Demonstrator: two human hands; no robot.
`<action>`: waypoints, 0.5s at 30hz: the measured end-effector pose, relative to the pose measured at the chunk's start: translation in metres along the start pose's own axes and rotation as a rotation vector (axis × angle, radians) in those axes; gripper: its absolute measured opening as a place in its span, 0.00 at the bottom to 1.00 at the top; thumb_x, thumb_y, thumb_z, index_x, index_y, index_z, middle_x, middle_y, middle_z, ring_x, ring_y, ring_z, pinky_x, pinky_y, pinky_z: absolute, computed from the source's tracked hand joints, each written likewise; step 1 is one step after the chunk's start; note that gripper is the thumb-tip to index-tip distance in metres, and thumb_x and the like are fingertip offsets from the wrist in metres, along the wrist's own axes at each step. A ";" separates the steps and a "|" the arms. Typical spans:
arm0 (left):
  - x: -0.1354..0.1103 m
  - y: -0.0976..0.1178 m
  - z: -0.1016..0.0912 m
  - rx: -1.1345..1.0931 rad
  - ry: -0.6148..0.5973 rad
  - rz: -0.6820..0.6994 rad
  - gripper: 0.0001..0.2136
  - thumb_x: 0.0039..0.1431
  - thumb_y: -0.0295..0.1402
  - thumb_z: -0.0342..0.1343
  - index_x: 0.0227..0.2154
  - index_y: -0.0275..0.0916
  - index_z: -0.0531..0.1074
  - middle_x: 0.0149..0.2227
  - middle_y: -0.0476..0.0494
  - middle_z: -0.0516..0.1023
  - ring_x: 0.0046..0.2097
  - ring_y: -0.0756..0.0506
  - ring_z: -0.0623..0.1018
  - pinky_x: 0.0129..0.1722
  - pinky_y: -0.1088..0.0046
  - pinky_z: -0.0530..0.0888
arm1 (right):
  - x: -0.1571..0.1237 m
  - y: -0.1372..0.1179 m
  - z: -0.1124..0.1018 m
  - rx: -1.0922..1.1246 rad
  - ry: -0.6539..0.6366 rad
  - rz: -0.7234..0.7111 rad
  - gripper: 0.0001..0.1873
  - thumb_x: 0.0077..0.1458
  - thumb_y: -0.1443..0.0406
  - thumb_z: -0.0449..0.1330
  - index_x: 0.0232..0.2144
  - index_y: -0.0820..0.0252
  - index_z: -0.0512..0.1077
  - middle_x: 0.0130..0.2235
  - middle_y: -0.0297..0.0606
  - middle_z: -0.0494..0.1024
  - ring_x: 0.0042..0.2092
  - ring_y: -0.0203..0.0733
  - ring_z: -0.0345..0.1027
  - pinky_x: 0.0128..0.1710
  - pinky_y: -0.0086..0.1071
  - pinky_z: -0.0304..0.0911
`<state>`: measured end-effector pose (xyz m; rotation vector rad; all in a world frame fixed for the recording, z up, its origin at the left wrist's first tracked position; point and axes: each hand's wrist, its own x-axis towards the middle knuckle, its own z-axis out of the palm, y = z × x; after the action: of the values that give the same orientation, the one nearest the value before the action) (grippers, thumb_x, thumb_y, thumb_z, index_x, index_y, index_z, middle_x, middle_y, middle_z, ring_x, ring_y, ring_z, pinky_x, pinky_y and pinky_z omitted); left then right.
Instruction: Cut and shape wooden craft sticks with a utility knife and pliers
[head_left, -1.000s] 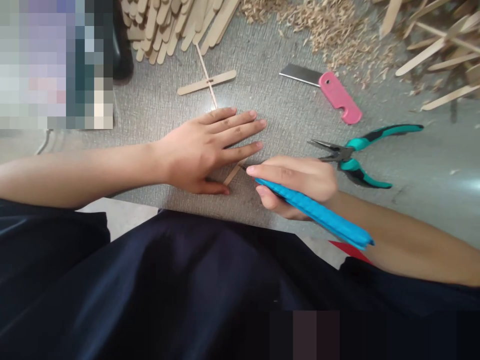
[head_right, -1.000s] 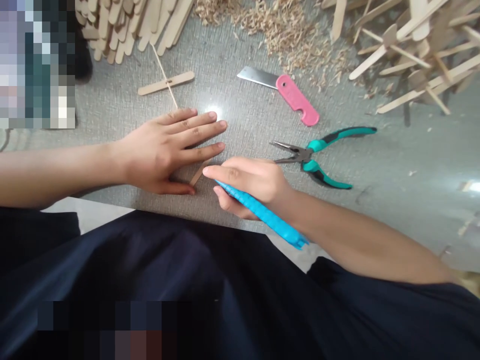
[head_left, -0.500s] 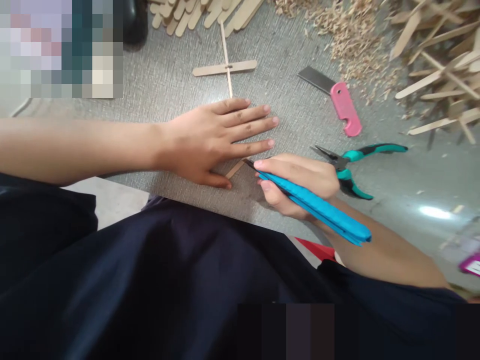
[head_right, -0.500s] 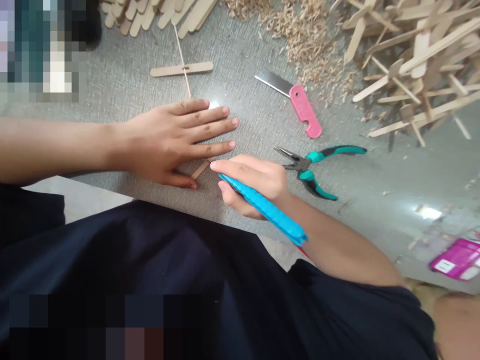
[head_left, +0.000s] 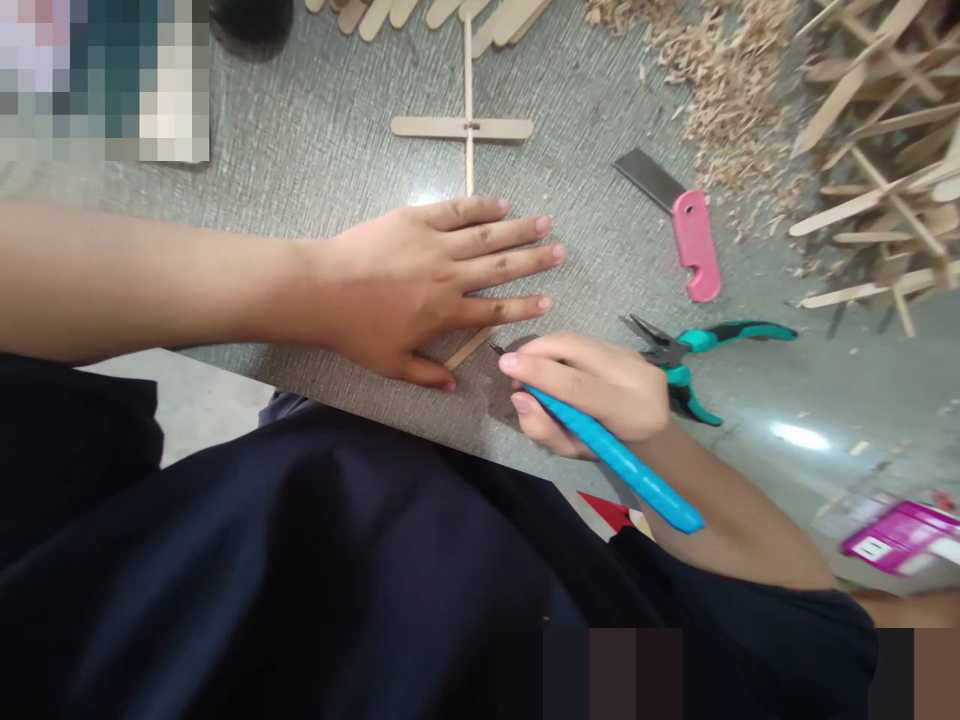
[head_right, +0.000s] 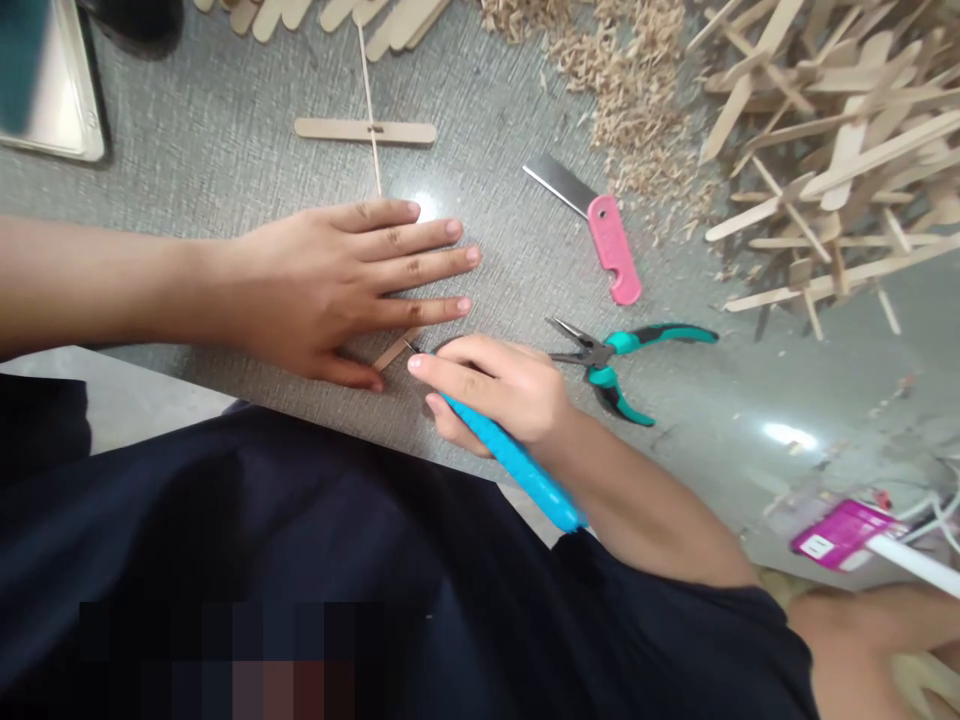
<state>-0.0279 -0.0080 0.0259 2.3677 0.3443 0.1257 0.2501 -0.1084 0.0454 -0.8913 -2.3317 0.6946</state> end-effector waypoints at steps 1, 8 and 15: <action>-0.001 -0.001 0.000 0.004 -0.003 0.009 0.41 0.74 0.69 0.50 0.80 0.50 0.67 0.88 0.51 0.53 0.88 0.25 0.57 0.90 0.33 0.49 | 0.001 -0.001 -0.001 -0.013 -0.010 -0.005 0.17 0.73 0.68 0.64 0.60 0.49 0.78 0.41 0.36 0.88 0.33 0.41 0.83 0.33 0.32 0.79; -0.001 0.004 -0.008 0.138 -0.105 -0.003 0.42 0.76 0.63 0.44 0.83 0.45 0.59 0.90 0.47 0.43 0.89 0.28 0.49 0.90 0.42 0.45 | 0.001 -0.004 -0.001 -0.035 -0.019 -0.016 0.14 0.74 0.70 0.63 0.58 0.56 0.76 0.39 0.36 0.86 0.31 0.37 0.80 0.32 0.29 0.75; 0.003 0.013 -0.016 0.068 -0.150 -0.023 0.41 0.77 0.59 0.40 0.81 0.35 0.62 0.88 0.37 0.50 0.88 0.22 0.50 0.86 0.34 0.45 | 0.004 -0.001 -0.003 0.082 0.003 0.023 0.15 0.73 0.71 0.65 0.58 0.54 0.77 0.40 0.37 0.88 0.31 0.36 0.81 0.31 0.29 0.76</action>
<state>-0.0253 -0.0055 0.0462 2.4225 0.3072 -0.0754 0.2490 -0.1054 0.0498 -0.8836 -2.2767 0.7918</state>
